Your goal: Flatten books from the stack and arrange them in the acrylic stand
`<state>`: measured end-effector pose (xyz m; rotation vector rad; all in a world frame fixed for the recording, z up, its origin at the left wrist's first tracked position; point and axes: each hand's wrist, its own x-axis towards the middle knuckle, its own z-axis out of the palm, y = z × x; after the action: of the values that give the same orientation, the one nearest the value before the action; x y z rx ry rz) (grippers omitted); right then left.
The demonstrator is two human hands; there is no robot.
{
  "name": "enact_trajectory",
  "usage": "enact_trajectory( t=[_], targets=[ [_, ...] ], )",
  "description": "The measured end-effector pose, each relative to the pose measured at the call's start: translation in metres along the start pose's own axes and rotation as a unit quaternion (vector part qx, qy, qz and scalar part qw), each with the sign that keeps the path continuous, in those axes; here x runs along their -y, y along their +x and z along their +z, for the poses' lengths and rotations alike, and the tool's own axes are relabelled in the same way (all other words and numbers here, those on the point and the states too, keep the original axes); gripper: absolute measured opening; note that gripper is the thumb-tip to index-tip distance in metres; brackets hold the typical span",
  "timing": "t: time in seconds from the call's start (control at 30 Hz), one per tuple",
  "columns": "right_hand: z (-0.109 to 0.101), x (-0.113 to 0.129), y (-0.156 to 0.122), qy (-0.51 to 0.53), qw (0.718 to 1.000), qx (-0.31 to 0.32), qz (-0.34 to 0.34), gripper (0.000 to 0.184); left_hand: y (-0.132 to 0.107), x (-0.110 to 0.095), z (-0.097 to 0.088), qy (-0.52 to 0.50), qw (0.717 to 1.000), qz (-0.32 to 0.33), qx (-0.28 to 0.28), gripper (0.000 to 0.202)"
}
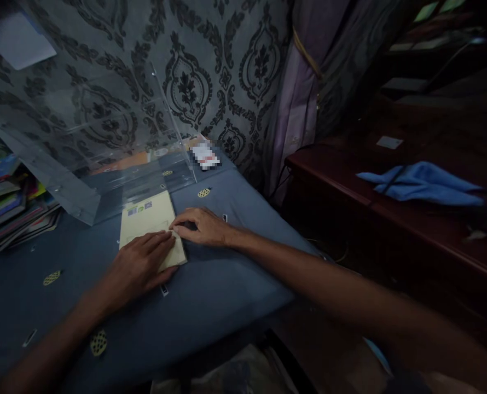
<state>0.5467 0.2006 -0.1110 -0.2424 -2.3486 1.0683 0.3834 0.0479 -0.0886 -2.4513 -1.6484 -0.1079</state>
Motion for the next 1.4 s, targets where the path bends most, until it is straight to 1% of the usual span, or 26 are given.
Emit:
enact_trajectory(
  t=[0.13,0.23,0.33,0.5,0.63,0.73,0.8,0.9,1.0,1.07,1.13,1.2,1.27,1.4],
  targets=[
    [0.0,0.003,-0.002,0.008,1.0,0.026,-0.005,0.021,0.002,0.003,-0.003,-0.025,0.999,0.027,-0.028,0.027],
    [0.0,0.003,-0.003,0.003,0.999,0.035,-0.015,0.021,0.002,0.004,-0.007,-0.031,0.998,0.034,-0.043,0.025],
    [0.001,0.001,-0.003,-0.013,0.999,0.038,-0.022,0.022,0.002,0.003,-0.007,-0.029,0.998,0.029,-0.038,0.024],
    [0.005,-0.002,-0.006,-0.053,0.995,0.026,-0.078,0.02,0.001,0.001,-0.005,-0.024,0.999,0.006,-0.022,0.029],
    [0.011,-0.001,-0.009,-0.085,0.99,-0.005,-0.109,0.018,0.0,0.006,0.0,-0.075,0.997,0.0,-0.035,0.026],
    [0.014,0.0,-0.011,-0.101,0.987,-0.021,-0.12,0.019,0.002,0.019,0.007,-0.133,0.988,-0.001,-0.072,0.025],
    [0.015,0.001,-0.013,-0.117,0.984,-0.028,-0.13,0.02,0.004,0.031,0.014,-0.144,0.985,-0.009,-0.091,0.028],
    [0.014,0.004,-0.015,-0.14,0.98,-0.023,-0.14,0.021,0.01,0.054,0.029,-0.106,0.988,-0.04,-0.105,0.034],
    [0.014,0.008,-0.018,-0.153,0.978,-0.004,-0.138,0.021,0.014,0.084,0.043,-0.074,0.987,-0.085,-0.111,0.037],
    [0.014,0.008,-0.02,-0.152,0.979,0.009,-0.136,0.02,0.014,0.103,0.05,-0.074,0.985,-0.11,-0.115,0.038],
    [0.015,0.006,-0.019,-0.149,0.981,0.017,-0.122,0.021,0.012,0.117,0.055,-0.085,0.98,-0.125,-0.126,0.039],
    [0.016,0.0,-0.015,-0.154,0.983,0.025,-0.093,0.023,0.008,0.124,0.059,-0.102,0.976,-0.134,-0.139,0.04],
    [0.017,-0.01,-0.005,-0.168,0.983,0.034,-0.061,0.029,0.004,0.126,0.063,-0.119,0.971,-0.144,-0.147,0.041],
    [0.02,-0.031,0.027,-0.192,0.98,0.052,-0.022,0.04,-0.002,0.123,0.071,-0.139,0.964,-0.166,-0.154,0.041]
  ],
)
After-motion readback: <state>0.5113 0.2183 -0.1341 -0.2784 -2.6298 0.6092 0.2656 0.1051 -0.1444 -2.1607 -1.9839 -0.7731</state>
